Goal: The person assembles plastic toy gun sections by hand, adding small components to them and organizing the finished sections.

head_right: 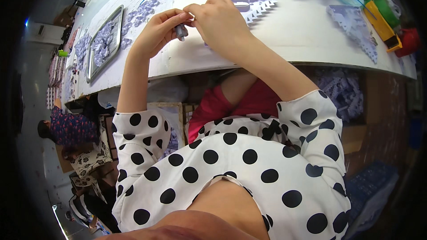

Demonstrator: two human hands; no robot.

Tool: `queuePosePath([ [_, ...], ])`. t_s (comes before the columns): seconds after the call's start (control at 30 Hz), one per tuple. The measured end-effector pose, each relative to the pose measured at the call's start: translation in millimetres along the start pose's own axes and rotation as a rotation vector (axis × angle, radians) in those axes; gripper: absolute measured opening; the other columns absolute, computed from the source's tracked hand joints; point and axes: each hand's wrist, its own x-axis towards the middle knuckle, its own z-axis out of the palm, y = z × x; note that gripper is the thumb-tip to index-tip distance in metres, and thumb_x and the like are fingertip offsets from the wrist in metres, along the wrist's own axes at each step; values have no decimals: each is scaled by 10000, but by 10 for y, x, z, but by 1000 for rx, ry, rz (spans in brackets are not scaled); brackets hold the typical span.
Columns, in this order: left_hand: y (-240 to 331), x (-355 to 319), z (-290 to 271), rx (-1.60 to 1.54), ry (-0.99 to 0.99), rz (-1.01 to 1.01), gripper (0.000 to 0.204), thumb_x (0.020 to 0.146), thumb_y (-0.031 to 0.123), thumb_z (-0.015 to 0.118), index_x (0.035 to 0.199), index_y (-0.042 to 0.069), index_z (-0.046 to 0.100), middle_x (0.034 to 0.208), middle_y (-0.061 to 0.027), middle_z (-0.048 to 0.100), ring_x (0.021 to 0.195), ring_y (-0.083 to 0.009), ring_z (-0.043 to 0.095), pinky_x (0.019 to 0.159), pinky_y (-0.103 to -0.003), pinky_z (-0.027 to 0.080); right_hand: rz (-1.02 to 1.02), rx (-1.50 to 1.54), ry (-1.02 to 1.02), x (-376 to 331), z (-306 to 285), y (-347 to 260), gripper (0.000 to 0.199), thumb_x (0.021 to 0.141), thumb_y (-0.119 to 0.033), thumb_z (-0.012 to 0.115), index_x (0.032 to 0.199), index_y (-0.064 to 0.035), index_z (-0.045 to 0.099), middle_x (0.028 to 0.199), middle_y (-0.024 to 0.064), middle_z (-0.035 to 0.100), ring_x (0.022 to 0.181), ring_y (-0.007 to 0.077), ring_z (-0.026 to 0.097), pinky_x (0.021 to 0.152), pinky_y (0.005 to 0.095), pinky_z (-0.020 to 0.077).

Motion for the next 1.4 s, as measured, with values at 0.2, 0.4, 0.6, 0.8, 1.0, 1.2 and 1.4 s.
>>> queuePosePath([
  [0.2, -284, -277, 17, -297, 169, 92, 477, 900, 20, 730, 1316, -123, 544, 1203, -215, 670, 1109, -233, 670, 1041, -345, 530, 67, 62, -25, -13, 90, -40, 179, 888, -172, 683, 1027, -112, 779, 845, 79, 736, 916, 254, 636, 885, 409, 469],
  [0.4, -385, -457, 157, -401, 294, 142, 385, 947, 1, 665, 1293, -145, 577, 1231, -210, 667, 1119, -245, 670, 1064, -381, 531, 18, 197, 15, -11, 208, -88, 186, 858, -239, 730, 994, -131, 797, 840, 51, 743, 924, 238, 627, 885, 411, 458],
  [0.6, -347, -535, 238, -304, 354, 160, 350, 950, 27, 682, 1254, -133, 619, 1176, -206, 697, 1067, -244, 695, 1014, -369, 554, -34, 184, -31, -15, 136, -129, 212, 843, -210, 746, 1033, -130, 793, 892, 32, 748, 925, 218, 606, 839, 368, 467],
  [0.8, -358, -607, 182, -245, 345, 121, 334, 940, 24, 695, 1239, -113, 635, 1123, -191, 717, 1028, -237, 706, 989, -367, 563, 70, 348, -163, -20, 6, -177, 242, 836, -229, 740, 1042, -117, 797, 911, 65, 747, 958, 238, 619, 894, 390, 460],
  [1.0, -335, -618, 21, -141, 181, 63, 286, 871, 103, 803, 1071, -33, 651, 1013, -155, 751, 951, -179, 722, 888, -294, 563, 186, 491, -310, -40, -39, -143, 272, 833, -214, 771, 1089, -125, 793, 953, 50, 745, 987, 239, 585, 890, 363, 485],
  [1.2, -189, -572, -57, -31, 48, -53, 341, 859, 142, 815, 1103, 9, 618, 1005, -145, 747, 948, -169, 715, 895, -286, 554, 225, 523, -382, -111, -109, -125, 277, 822, -220, 797, 1094, -171, 802, 870, 16, 675, 935, 206, 540, 836, 334, 472],
  [1.4, -259, -216, -865, 559, 485, 41, 416, 897, 312, 781, 1149, -4, 681, 1108, -147, 740, 973, -211, 714, 880, -328, 561, 182, 516, -198, -226, -41, -93, 268, 794, -117, 811, 1060, -147, 803, 851, 30, 668, 885, 207, 543, 827, 333, 466],
])
